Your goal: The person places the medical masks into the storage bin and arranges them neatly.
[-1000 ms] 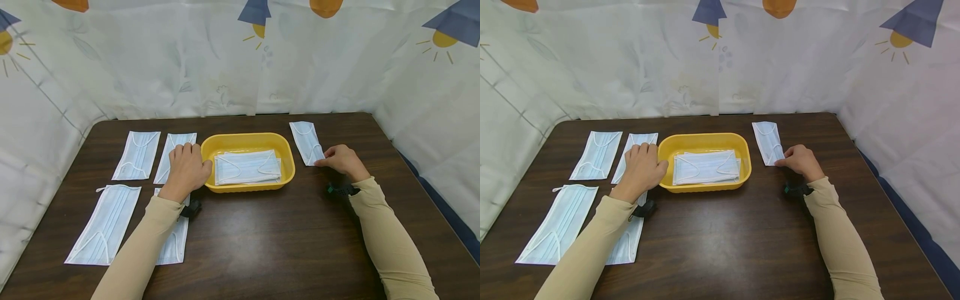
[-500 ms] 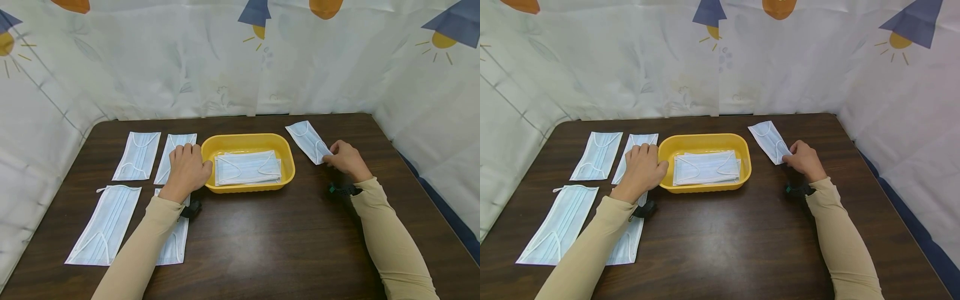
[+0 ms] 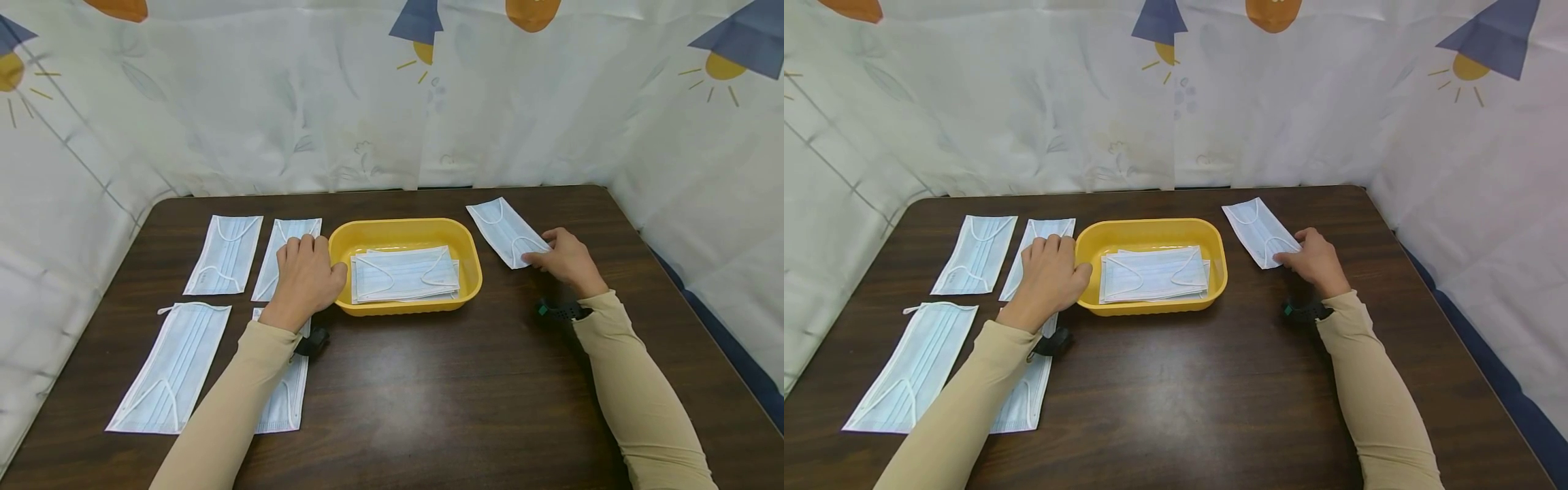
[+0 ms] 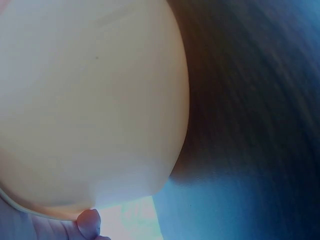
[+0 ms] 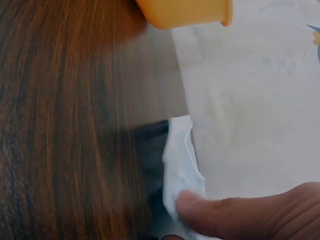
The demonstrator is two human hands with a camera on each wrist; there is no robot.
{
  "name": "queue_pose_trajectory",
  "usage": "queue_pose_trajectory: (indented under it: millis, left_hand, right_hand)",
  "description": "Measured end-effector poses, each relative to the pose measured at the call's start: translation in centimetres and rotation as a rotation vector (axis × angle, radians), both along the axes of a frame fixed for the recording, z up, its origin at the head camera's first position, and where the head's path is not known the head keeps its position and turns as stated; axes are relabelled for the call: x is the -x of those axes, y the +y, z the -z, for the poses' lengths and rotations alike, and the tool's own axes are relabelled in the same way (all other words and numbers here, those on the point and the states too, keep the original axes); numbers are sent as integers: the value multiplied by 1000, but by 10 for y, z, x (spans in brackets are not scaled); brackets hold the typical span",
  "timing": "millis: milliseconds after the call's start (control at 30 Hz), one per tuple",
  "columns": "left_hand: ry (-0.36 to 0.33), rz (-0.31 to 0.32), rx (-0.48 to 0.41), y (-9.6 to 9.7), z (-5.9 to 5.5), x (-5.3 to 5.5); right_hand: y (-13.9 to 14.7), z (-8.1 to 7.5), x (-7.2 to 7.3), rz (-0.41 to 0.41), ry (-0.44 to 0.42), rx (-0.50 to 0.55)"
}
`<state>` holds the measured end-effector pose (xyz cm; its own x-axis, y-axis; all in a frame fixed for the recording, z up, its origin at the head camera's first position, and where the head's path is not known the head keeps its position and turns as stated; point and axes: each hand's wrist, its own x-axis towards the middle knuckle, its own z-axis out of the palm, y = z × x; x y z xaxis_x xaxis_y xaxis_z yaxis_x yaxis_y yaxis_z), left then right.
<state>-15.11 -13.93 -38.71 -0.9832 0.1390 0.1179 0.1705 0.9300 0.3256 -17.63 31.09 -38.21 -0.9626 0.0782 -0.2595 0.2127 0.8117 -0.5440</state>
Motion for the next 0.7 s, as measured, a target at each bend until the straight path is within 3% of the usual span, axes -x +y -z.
queue_pose_trajectory:
  millis: [533, 700]
  left_hand:
    - [-3, 0, 5, 0, 0, -1]
    - [1, 1, 4, 0, 0, -1]
  right_hand:
    - [4, 2, 0, 30, 105, 64]
    - [2, 4, 0, 55, 127, 209]
